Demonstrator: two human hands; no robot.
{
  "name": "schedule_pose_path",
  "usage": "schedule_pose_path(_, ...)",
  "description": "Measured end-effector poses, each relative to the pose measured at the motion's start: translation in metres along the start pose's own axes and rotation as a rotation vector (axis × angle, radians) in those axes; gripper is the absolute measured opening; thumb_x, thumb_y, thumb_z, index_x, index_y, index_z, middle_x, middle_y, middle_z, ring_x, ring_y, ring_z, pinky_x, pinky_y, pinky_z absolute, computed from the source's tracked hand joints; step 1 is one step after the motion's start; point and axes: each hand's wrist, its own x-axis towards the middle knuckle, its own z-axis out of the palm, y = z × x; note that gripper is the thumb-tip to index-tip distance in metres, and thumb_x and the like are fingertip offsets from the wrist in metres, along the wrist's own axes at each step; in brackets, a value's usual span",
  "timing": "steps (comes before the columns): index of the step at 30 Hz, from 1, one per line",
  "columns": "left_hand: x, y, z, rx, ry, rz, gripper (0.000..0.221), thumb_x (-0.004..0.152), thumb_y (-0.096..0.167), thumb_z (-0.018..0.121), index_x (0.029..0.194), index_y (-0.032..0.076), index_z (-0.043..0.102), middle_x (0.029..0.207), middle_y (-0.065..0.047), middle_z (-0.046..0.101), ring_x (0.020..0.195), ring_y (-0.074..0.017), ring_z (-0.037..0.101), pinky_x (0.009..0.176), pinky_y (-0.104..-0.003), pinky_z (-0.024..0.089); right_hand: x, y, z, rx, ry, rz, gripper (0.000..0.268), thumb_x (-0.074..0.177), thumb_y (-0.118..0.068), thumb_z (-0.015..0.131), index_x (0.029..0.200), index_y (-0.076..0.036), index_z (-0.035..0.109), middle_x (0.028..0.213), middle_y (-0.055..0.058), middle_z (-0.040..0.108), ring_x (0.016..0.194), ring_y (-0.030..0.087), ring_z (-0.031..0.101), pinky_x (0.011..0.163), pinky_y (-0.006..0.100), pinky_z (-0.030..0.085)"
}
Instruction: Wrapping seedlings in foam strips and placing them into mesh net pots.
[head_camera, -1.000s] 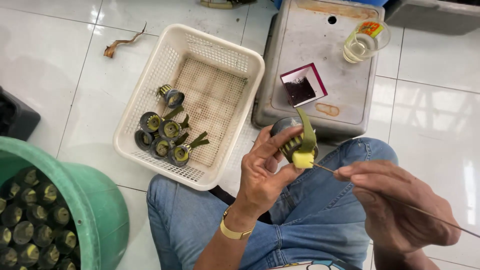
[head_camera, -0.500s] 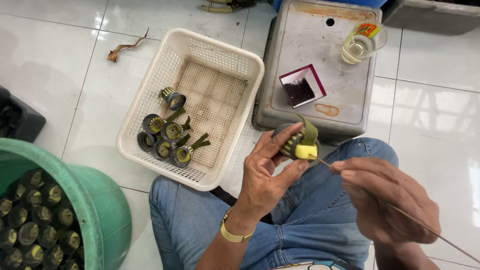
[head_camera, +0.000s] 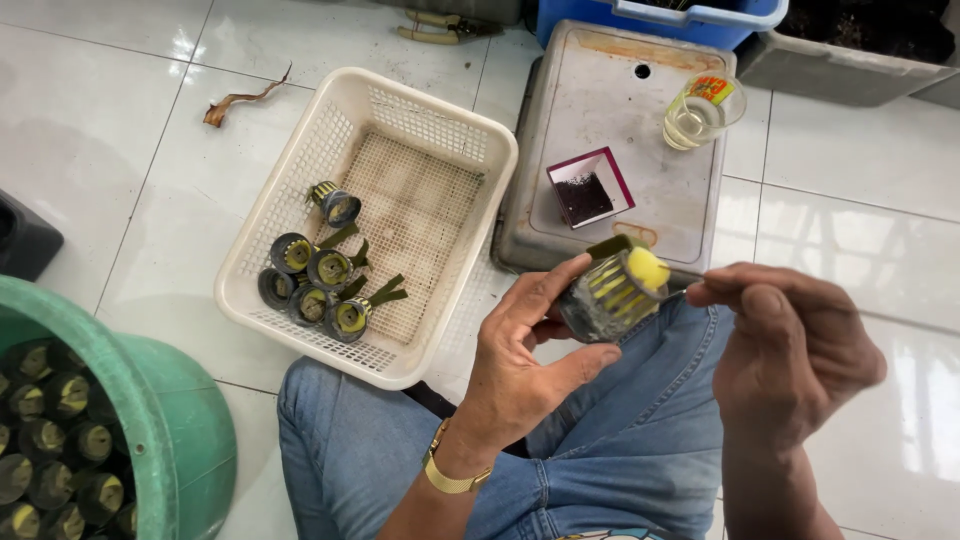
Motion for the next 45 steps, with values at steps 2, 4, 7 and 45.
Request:
schedule_pose_path(2, 0.0, -0.005, 0.0, 0.064, 0.032, 0.044, 0.075, 0.081, 0.021, 0.086, 0.148, 0.007, 0.054, 0.128, -0.007, 0.064, 0.113, -0.0157, 0.073, 0.1, -0.03, 0.066, 0.0, 0.0, 0.0, 0.069, 0.085, 0.159, 0.015, 0.12, 0.001, 0.058, 0.114, 0.012, 0.065, 0.102, 0.025, 0.072, 0.089, 0.027, 0.076, 0.084, 0.034, 0.066)
schedule_pose_path(4, -0.001, -0.008, 0.0, 0.205, 0.074, 0.103, 0.072, 0.078, 0.022, 0.09, 0.143, 0.007, 0.06, 0.118, -0.007, 0.069, 0.107, -0.0172, 0.073, 0.096, -0.031, 0.066, 0.001, 0.004, 0.001, 0.054, 0.096, 0.17, 0.014, 0.118, 0.001, 0.057, 0.113, 0.012, 0.065, 0.102, 0.025, 0.072, 0.088, 0.027, 0.076, 0.083, 0.035, 0.066)
schedule_pose_path(7, 0.001, -0.012, 0.002, 0.286, 0.164, 0.188, 0.064, 0.079, 0.026, 0.091, 0.135, 0.007, 0.068, 0.113, -0.009, 0.072, 0.105, -0.0192, 0.074, 0.095, -0.032, 0.066, -0.001, 0.007, 0.005, 0.045, 0.097, 0.192, 0.013, 0.115, 0.002, 0.057, 0.112, 0.012, 0.065, 0.102, 0.025, 0.072, 0.089, 0.027, 0.076, 0.084, 0.035, 0.066)
schedule_pose_path(45, 0.105, -0.103, -0.036, 0.664, 0.339, 0.05, 0.052, 0.091, 0.014, 0.073, 0.137, -0.004, 0.058, 0.127, -0.022, 0.061, 0.098, -0.0234, 0.071, 0.071, -0.03, 0.064, 0.048, 0.1, -0.009, -0.635, -0.172, 0.264, 0.018, 0.105, 0.0, 0.053, 0.11, 0.003, 0.07, 0.1, 0.012, 0.076, 0.095, 0.016, 0.074, 0.086, 0.029, 0.059)
